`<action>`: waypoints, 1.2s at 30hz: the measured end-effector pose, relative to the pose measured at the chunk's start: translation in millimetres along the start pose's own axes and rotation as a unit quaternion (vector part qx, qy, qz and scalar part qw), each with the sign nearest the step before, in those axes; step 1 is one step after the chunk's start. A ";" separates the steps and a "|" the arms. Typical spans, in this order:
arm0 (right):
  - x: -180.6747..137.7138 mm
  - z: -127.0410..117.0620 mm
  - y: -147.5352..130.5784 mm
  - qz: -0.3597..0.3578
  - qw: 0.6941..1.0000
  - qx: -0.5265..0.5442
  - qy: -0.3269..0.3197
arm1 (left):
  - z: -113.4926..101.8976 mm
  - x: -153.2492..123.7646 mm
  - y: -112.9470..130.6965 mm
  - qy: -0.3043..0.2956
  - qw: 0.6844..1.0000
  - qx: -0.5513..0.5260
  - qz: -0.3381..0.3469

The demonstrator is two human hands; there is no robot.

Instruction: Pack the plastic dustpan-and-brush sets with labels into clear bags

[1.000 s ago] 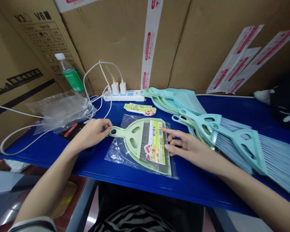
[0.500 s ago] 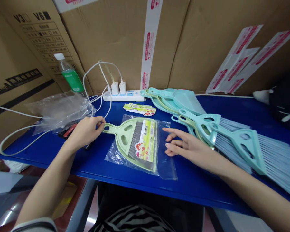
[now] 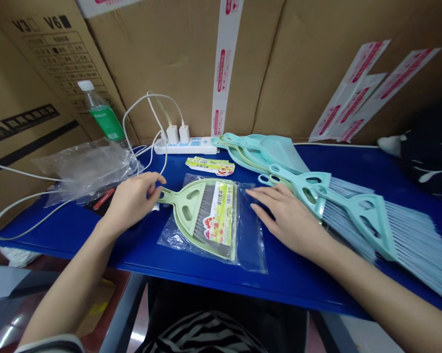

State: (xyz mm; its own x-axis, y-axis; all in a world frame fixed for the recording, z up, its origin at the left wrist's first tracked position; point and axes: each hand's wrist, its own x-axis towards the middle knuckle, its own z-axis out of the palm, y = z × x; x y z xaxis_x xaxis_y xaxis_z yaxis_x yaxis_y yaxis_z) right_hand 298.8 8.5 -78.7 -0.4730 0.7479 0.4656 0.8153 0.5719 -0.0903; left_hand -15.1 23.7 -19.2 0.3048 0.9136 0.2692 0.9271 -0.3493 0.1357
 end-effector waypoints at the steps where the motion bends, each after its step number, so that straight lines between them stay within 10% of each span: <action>1: -0.5 0.7 1.0 -0.007 1.000 -0.002 -0.003 | 0.8 -1.4 2.7 0.004 0.998 -0.044 0.054; 5: -4.7 -0.3 6.4 -0.022 1.000 -0.003 0.010 | 6.2 -8.1 15.5 -0.120 0.928 -0.207 0.285; 9: -8.4 -8.2 10.5 -0.049 0.998 -0.005 0.034 | 12.9 -12.0 20.1 -0.175 0.891 -0.232 0.350; 25: -3.7 -28.5 12.2 -0.181 0.982 -0.054 0.029 | 12.4 -6.1 11.9 -0.097 0.909 -0.189 0.358; 36: -5.4 -41.0 -2.2 -0.159 0.980 0.110 -0.044 | 30.7 -1.5 11.0 0.031 0.969 -0.088 0.227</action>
State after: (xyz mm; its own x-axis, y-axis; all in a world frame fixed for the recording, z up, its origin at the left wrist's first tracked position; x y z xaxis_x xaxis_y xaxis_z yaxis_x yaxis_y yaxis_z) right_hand 313.3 -10.5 -45.0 -0.7261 0.5417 0.4234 0.5358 0.8318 -0.1451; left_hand 1.3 24.9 -47.4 0.6545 0.6444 0.3955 0.6467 -0.7481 0.1489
